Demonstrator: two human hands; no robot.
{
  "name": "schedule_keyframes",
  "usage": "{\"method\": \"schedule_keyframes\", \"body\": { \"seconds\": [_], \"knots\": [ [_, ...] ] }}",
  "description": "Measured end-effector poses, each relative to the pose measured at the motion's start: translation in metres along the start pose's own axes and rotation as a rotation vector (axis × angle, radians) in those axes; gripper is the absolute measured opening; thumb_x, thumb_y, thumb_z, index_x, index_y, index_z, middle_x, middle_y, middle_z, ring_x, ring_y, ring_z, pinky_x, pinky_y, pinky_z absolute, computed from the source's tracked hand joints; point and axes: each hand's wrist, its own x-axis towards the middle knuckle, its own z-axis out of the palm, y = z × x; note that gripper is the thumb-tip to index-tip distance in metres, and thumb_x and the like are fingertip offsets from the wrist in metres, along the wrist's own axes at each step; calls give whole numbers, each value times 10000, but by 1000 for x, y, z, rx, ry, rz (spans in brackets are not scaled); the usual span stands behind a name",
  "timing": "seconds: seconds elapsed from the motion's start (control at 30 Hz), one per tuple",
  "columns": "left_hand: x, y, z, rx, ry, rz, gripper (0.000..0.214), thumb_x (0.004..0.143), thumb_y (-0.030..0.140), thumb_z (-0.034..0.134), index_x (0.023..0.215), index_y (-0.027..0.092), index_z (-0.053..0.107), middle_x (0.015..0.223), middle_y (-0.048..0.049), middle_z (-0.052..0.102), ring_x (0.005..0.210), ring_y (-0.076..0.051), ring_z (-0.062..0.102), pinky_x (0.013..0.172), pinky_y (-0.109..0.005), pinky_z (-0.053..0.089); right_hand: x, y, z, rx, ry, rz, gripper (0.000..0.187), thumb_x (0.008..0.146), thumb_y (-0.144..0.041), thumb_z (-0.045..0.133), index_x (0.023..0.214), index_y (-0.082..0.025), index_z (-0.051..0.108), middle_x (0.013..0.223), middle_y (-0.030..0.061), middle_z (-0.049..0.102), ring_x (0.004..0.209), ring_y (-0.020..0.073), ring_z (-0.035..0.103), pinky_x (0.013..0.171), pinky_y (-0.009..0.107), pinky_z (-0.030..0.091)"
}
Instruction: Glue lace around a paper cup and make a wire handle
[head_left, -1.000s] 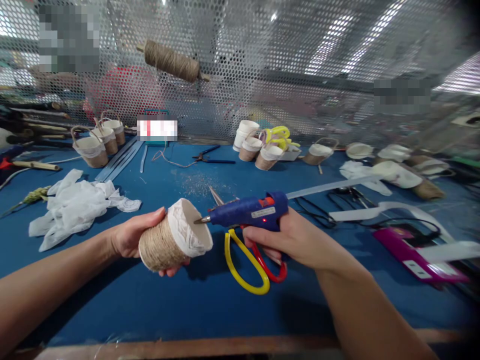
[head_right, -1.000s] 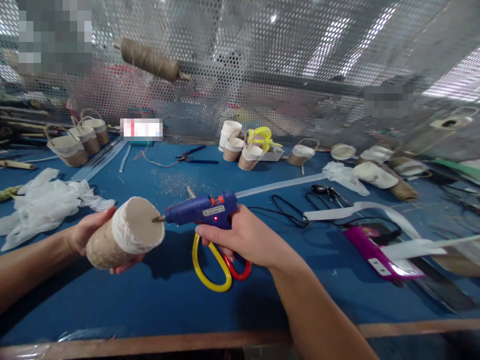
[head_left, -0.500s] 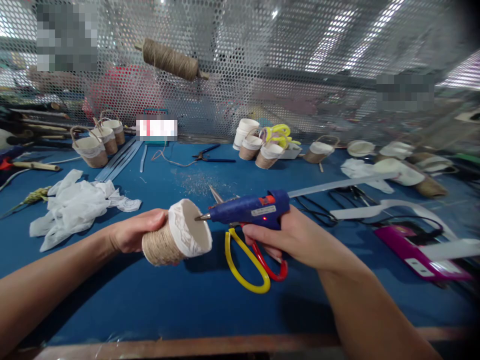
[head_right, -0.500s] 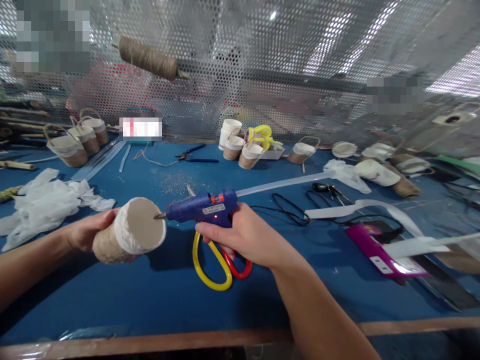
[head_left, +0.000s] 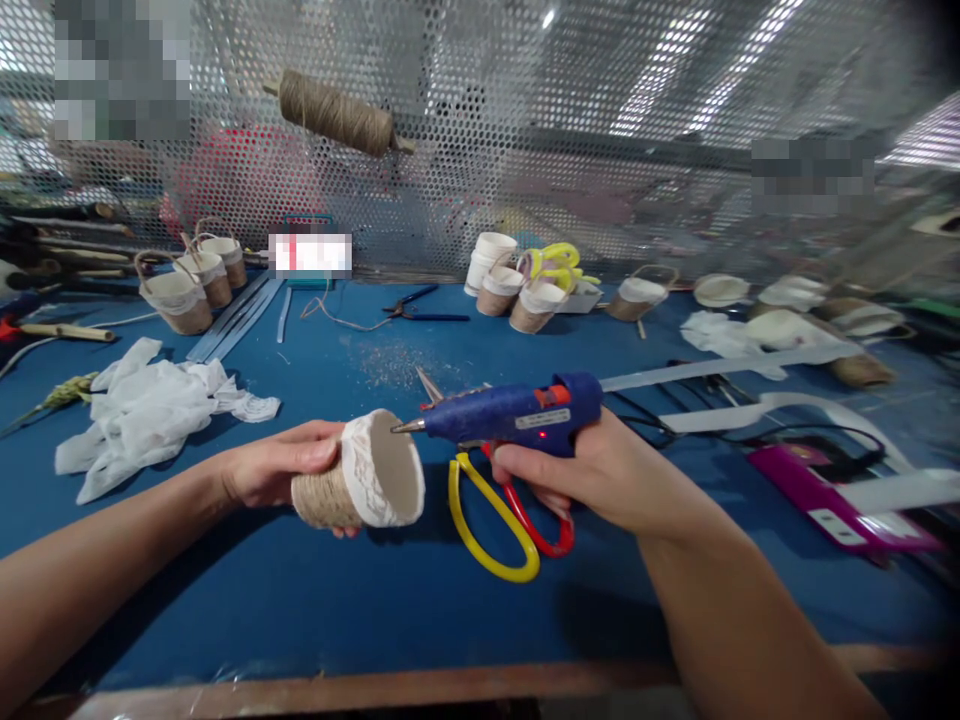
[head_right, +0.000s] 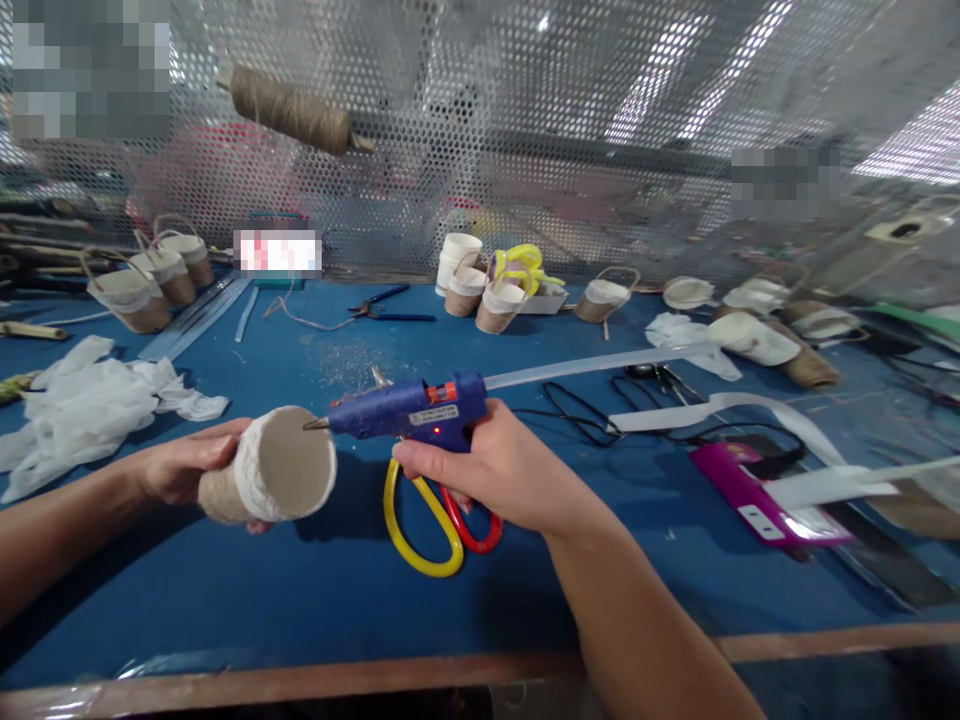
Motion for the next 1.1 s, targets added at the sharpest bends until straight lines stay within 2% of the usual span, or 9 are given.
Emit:
{"method": "schedule_keyframes", "body": {
  "seconds": [0.13, 0.23, 0.33, 0.4, 0.47, 0.57, 0.73, 0.87, 1.1],
  "knots": [
    [-1, 0, 2, 11, -3, -54, 556, 676, 523, 632, 1022, 89, 595, 759, -96, 666, 604, -170, 622, 521, -246, 509, 2, 0, 2, 31, -40, 1, 273, 744, -414, 617, 603, -183, 585, 384, -49, 458, 335, 69, 407, 338, 199, 348],
    [-1, 1, -1, -3, -9, -23, 556, 698, 557, 588, 999, 90, 612, 723, -88, 661, 582, -159, 619, 501, -218, 486, 2, -1, 1, -20, -66, 37, 320, 745, -428, 610, 554, -175, 568, 368, -42, 455, 330, 68, 408, 347, 201, 361],
    [0, 1, -4, 7, -16, 23, 563, 708, 548, 584, 1061, 110, 583, 793, -97, 665, 628, -162, 625, 542, -224, 486, 1, 1, -1, -16, -67, 48, 327, 739, -414, 624, 537, -168, 554, 362, -41, 453, 328, 66, 415, 353, 196, 365],
    [1, 1, -3, 42, -5, 64, 563, 687, 477, 645, 1133, 151, 535, 897, -93, 650, 724, -177, 624, 624, -255, 495, 0, 4, -1, 105, -50, 29, 283, 753, -399, 618, 608, -159, 587, 376, -50, 441, 330, 57, 400, 342, 185, 343],
    [2, 2, 2, 111, 51, 102, 591, 642, 365, 719, 1162, 192, 501, 983, -72, 615, 811, -174, 599, 688, -258, 477, 1, 5, 1, 278, -40, 22, 271, 778, -397, 591, 662, -152, 599, 379, -66, 406, 321, 44, 364, 324, 171, 309],
    [6, 2, 12, 315, 208, 144, 652, 570, 222, 779, 1152, 205, 485, 1030, -42, 567, 877, -157, 549, 726, -229, 438, 3, 4, 7, 460, -25, 41, 283, 798, -398, 563, 673, -146, 594, 366, -77, 369, 302, 32, 325, 301, 156, 264],
    [14, -3, 21, 572, 387, 189, 713, 571, 246, 775, 1190, 150, 435, 1069, -78, 563, 978, -214, 520, 875, -336, 412, 5, 1, 19, 575, -57, 62, 312, 795, -420, 562, 692, -128, 598, 363, -76, 377, 296, 27, 328, 302, 147, 260],
    [16, -6, 21, 672, 444, 225, 723, 570, 232, 771, 1195, 146, 419, 1117, -89, 558, 1039, -244, 516, 926, -384, 401, 4, 2, 23, 536, -147, 116, 304, 807, -401, 553, 707, -117, 592, 355, -80, 378, 288, 34, 347, 308, 157, 294],
    [17, -6, 20, 683, 427, 267, 739, 601, 211, 752, 1238, 157, 380, 1175, -104, 545, 1076, -243, 524, 937, -382, 415, 5, 1, 22, 589, -239, 185, 284, 774, -419, 587, 751, -139, 550, 345, -99, 384, 268, 33, 328, 293, 156, 291]
  ]
}}
